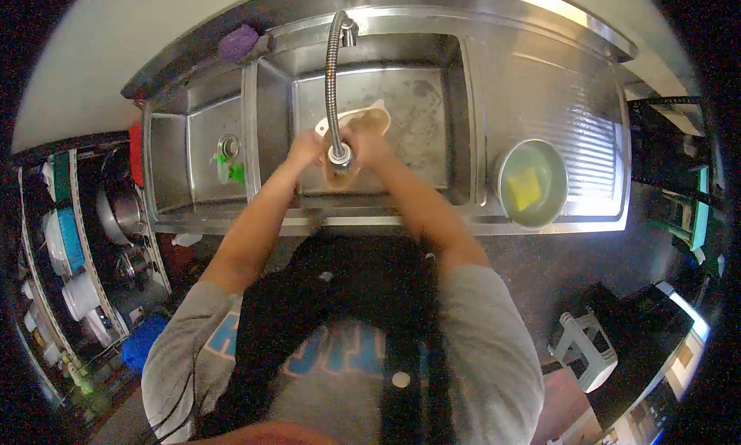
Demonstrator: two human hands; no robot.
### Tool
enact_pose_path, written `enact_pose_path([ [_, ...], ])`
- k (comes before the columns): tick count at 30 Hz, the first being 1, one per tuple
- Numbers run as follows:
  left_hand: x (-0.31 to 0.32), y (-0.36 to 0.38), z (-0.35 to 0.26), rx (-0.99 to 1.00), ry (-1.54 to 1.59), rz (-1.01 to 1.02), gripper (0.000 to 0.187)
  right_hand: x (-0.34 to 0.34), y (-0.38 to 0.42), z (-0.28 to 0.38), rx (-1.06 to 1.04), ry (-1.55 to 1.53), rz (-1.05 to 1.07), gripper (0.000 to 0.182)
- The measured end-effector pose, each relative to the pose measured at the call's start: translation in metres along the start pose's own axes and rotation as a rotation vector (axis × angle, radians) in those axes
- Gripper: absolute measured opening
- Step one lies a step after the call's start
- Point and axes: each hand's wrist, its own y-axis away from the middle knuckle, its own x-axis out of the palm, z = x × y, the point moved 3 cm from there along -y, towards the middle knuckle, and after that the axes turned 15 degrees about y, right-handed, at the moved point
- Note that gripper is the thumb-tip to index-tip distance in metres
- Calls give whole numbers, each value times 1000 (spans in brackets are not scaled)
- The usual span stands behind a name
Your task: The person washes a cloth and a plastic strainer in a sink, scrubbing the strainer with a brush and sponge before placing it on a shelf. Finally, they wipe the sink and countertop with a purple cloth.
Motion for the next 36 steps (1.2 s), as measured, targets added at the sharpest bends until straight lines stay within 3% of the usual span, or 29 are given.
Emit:
enact_pose_path([
  [1,-4,-9,7,-10,3,3,38,-13,0,3,3,-6,9,41],
  [3,-18,-31,29,-218,127,-73,31,-68,-2,14,386,22,-120,46],
  [4,-23,-39,40,-231,134,-63,31,-64,3,13,394,24,-104,46],
  [6,-31,-50,58,-187,259,-74,32,-70,17,-2,720,-1,-480,48],
  [7,-32,-51,67,-191,267,-63,32,-42,31,-13,731,78,-488,46],
  [8,-34,-50,76,-264,519,-102,32,17,51,-39,708,125,-22,45],
  [9,-34,-49,82,-337,771,-144,33,77,75,-59,529,193,537,43],
  [10,-35,-46,85,-337,774,-140,33,129,102,-76,296,183,923,42],
  [11,-37,-41,89,-305,756,-148,31,122,90,-74,298,183,923,42],
  [13,-32,-34,113,-284,736,-154,30,86,61,-61,599,160,891,39],
  [14,-21,-34,135,-251,713,-198,28,78,56,-47,604,157,893,39],
  [16,-7,-31,139,-207,693,-220,27,39,52,-31,844,113,-140,38],
  [18,17,-15,124,-357,920,60,20,48,57,-42,873,127,-83,36],
  [23,63,-9,104,-375,1066,346,17,88,78,-54,921,108,224,29],
  [25,74,-9,97,-377,1109,450,17,68,73,-21,505,374,848,29],
  [29,82,-3,94,-516,1224,409,21,111,79,-53,310,511,871,30],
  [31,76,-16,101,-379,848,267,32,105,65,-66,618,201,309,31],
  [32,66,-12,95,-376,841,271,32,97,62,-52,623,198,302,31],
  [34,52,2,66,-761,1427,489,39,75,47,-18,984,-590,347,29],
  [35,54,-1,65,-756,1429,488,39,85,42,-18,980,-588,347,29],
  [36,57,-3,65,-632,1500,457,40,104,46,-15,1089,-814,279,29],
])
